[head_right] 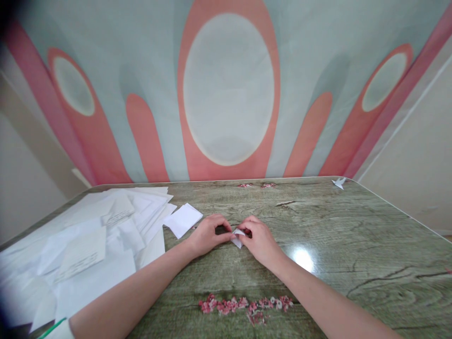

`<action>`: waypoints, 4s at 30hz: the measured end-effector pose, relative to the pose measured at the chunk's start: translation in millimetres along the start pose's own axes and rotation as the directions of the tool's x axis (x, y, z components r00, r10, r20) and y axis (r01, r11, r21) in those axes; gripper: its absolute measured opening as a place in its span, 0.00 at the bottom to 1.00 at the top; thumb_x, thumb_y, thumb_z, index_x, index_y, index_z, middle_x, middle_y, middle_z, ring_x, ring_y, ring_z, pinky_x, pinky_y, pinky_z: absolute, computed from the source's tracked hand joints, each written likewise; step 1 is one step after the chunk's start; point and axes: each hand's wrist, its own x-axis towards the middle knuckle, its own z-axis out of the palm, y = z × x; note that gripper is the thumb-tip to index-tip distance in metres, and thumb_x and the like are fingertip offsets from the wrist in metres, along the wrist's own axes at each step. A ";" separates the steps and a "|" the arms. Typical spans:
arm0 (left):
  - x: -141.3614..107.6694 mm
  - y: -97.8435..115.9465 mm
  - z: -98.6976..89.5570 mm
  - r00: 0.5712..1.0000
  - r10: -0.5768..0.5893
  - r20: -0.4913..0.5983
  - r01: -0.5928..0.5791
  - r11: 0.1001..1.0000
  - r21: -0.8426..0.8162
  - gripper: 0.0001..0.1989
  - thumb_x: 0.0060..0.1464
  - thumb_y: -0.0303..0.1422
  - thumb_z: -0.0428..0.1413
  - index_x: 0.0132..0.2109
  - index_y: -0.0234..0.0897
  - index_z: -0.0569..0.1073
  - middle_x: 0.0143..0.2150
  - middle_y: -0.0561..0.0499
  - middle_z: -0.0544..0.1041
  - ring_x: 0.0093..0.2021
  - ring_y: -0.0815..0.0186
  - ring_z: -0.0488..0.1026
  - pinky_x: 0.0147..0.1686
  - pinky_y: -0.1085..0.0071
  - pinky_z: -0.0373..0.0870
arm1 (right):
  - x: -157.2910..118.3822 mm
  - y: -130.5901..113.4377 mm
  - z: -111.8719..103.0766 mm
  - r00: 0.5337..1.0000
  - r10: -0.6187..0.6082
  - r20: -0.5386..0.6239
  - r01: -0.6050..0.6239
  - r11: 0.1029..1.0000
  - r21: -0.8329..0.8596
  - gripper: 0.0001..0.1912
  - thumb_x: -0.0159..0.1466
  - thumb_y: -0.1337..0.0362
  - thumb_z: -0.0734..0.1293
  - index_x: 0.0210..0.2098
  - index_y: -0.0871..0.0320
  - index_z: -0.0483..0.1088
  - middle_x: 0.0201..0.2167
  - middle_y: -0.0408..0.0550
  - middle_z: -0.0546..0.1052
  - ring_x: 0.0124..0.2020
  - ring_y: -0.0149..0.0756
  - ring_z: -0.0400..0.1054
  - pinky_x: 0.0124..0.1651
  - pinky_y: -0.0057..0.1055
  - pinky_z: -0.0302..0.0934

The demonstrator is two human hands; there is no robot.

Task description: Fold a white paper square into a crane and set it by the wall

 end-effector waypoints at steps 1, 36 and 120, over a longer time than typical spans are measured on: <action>0.7 -0.3 0.7 1.000 0.005 -0.002 -0.005 1.000 0.001 0.10 0.48 0.39 0.59 0.32 0.37 0.74 0.32 0.52 0.75 0.36 0.65 0.70 0.39 0.72 0.62 | -0.1 0.3 -0.2 1.000 -0.001 0.004 0.001 1.000 0.001 0.07 0.55 0.71 0.65 0.31 0.57 0.75 0.31 0.45 0.70 0.31 0.32 0.65 0.33 0.28 0.58; 4.8 3.5 11.3 0.997 -0.011 -0.074 0.016 0.997 0.073 0.10 0.49 0.39 0.57 0.38 0.39 0.74 0.32 0.52 0.74 0.36 0.64 0.70 0.39 0.70 0.64 | -2.1 -0.1 -15.4 0.986 -0.053 0.155 0.052 0.999 0.012 0.09 0.59 0.69 0.63 0.37 0.56 0.74 0.36 0.47 0.70 0.36 0.35 0.65 0.40 0.30 0.60; 1.3 -0.4 15.1 0.995 0.000 -0.100 0.017 0.985 0.171 0.08 0.53 0.35 0.54 0.35 0.43 0.78 0.34 0.53 0.75 0.37 0.66 0.70 0.40 0.73 0.65 | -7.5 8.0 2.4 0.977 -0.192 -0.094 0.176 0.972 -0.155 0.11 0.61 0.69 0.61 0.40 0.55 0.73 0.36 0.46 0.75 0.36 0.36 0.70 0.40 0.32 0.64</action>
